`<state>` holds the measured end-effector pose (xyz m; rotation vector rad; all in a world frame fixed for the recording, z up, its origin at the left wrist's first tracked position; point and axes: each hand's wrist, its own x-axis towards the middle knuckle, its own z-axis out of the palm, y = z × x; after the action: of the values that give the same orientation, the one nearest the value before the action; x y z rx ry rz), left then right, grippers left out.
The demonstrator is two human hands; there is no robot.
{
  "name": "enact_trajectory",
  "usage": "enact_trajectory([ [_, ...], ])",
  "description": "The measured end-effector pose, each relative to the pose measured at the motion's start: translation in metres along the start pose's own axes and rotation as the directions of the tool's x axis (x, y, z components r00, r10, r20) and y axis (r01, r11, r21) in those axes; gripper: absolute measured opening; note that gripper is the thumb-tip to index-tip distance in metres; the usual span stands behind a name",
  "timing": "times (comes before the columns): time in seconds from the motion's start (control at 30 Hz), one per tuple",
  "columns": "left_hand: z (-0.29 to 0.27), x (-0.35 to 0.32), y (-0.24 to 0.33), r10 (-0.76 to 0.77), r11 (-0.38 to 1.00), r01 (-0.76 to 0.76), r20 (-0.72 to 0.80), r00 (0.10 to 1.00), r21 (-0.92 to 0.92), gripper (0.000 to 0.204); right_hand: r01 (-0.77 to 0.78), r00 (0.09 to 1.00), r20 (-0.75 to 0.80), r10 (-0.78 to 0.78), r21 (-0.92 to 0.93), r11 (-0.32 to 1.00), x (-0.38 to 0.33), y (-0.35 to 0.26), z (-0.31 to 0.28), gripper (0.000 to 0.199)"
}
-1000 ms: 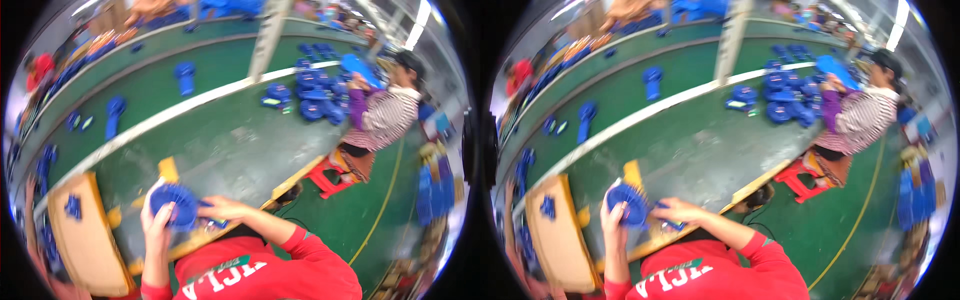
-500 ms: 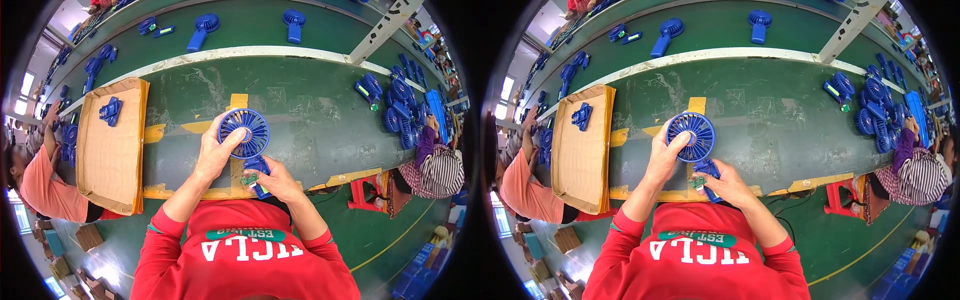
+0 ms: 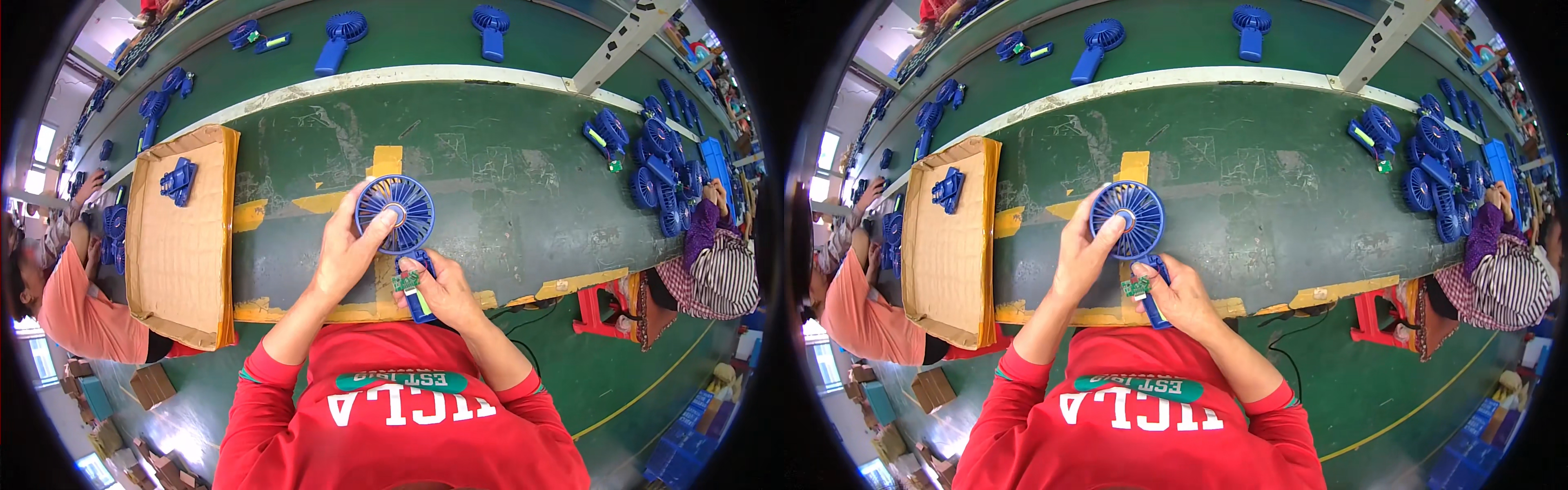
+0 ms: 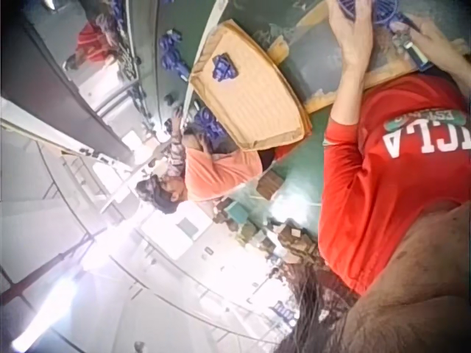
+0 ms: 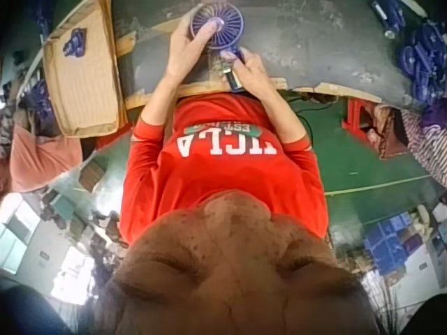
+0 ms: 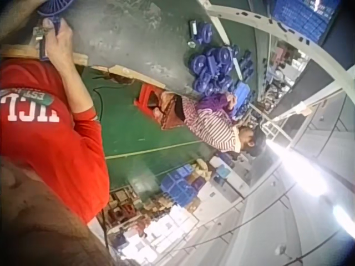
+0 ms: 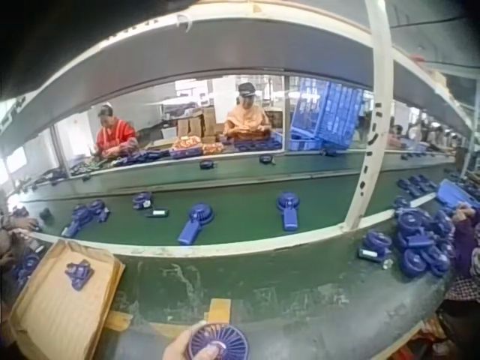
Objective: The person assembles handheld fans by fitting circuit boards and wiring into the fan bodies, attaching the handle covers, and placing the assembled fans onto the conveyor belt.
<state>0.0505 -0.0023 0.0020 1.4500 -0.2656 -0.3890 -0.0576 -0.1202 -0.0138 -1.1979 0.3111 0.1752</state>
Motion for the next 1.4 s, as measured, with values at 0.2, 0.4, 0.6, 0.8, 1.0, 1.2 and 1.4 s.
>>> enact_trajectory([
  [0.2,-0.009,-0.029,0.011,0.408,0.602,-0.572,0.402,0.820,0.557,0.027,-0.058,0.984,-0.162,0.080,0.135,0.989,0.007,0.012,-0.010,0.029],
  [0.4,0.000,-0.031,-0.014,0.335,0.703,-0.468,0.331,0.882,0.536,0.022,-0.117,0.984,-0.127,0.128,0.092,0.989,0.015,0.018,-0.014,0.028],
  [0.6,-0.002,-0.028,-0.013,0.298,0.711,-0.448,0.344,0.890,0.543,0.011,-0.138,0.982,-0.108,0.153,0.138,0.981,0.013,0.010,-0.014,0.025],
  [0.8,-0.007,-0.029,-0.013,0.255,0.700,-0.399,0.315,0.914,0.592,0.006,-0.097,0.993,-0.039,0.116,0.320,0.942,0.008,0.012,-0.023,0.032],
  [1.0,-0.006,-0.031,-0.010,0.143,0.730,-0.294,0.282,0.949,0.617,0.007,-0.119,0.989,-0.045,0.144,0.353,0.928,0.013,0.015,-0.026,0.039],
  [1.2,-0.004,-0.030,-0.012,0.143,0.741,-0.311,0.313,0.939,0.595,0.005,-0.123,0.986,-0.065,0.155,0.344,0.931,0.013,0.015,-0.026,0.036],
  [1.4,-0.002,-0.029,-0.017,0.124,0.735,-0.305,0.321,0.939,0.606,0.005,-0.106,0.990,-0.053,0.130,0.331,0.938,0.013,0.018,-0.028,0.032],
])
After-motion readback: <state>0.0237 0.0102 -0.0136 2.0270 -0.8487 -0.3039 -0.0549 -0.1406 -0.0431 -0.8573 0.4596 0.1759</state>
